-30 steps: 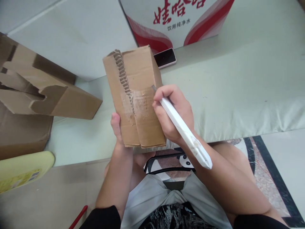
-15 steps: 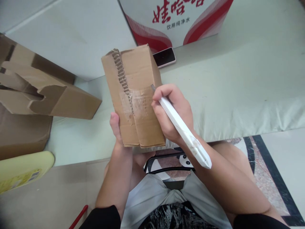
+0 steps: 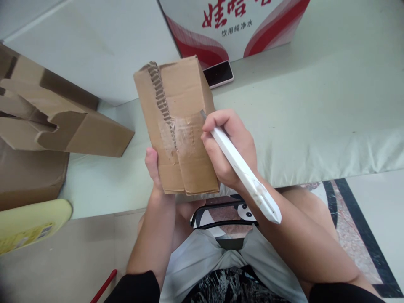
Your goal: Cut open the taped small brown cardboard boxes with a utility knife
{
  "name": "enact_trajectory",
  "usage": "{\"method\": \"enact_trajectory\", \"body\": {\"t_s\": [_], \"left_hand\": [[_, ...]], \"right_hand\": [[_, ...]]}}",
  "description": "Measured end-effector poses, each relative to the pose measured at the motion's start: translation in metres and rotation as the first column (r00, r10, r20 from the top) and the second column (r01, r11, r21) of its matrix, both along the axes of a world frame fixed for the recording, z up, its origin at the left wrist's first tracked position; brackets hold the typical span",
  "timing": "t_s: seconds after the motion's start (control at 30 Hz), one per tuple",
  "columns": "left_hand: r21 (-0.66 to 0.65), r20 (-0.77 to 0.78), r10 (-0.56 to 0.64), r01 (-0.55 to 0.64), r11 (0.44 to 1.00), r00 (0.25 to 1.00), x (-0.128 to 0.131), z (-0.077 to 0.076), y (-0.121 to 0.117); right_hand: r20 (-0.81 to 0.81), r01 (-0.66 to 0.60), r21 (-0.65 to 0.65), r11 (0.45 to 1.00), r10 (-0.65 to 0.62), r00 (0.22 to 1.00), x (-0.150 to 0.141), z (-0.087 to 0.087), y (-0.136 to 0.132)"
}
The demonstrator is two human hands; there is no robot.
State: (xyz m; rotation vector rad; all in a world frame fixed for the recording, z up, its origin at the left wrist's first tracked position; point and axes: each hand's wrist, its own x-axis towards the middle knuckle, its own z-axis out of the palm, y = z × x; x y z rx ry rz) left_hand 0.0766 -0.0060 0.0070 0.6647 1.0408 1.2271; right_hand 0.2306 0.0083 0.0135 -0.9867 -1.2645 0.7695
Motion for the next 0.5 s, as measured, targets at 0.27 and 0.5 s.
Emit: {"method": "enact_trajectory", "body": {"t_s": [0.27,0.5], "left_hand": [[0.054,0.062,0.015,-0.018,0.998,0.998,-0.0018,-0.0046,0.0006],[0.043,0.040,0.023,-0.024,0.999,0.999,-0.0004,-0.0043,0.0009]], "right_hand": [[-0.030,-0.008,0.027,1.000,0.009,1.000,-0.0013,0.0006,0.0005],[-0.013,0.012,0.060,0.998,-0.011,1.000,-0.0023,-0.0002,0.0015]]}}
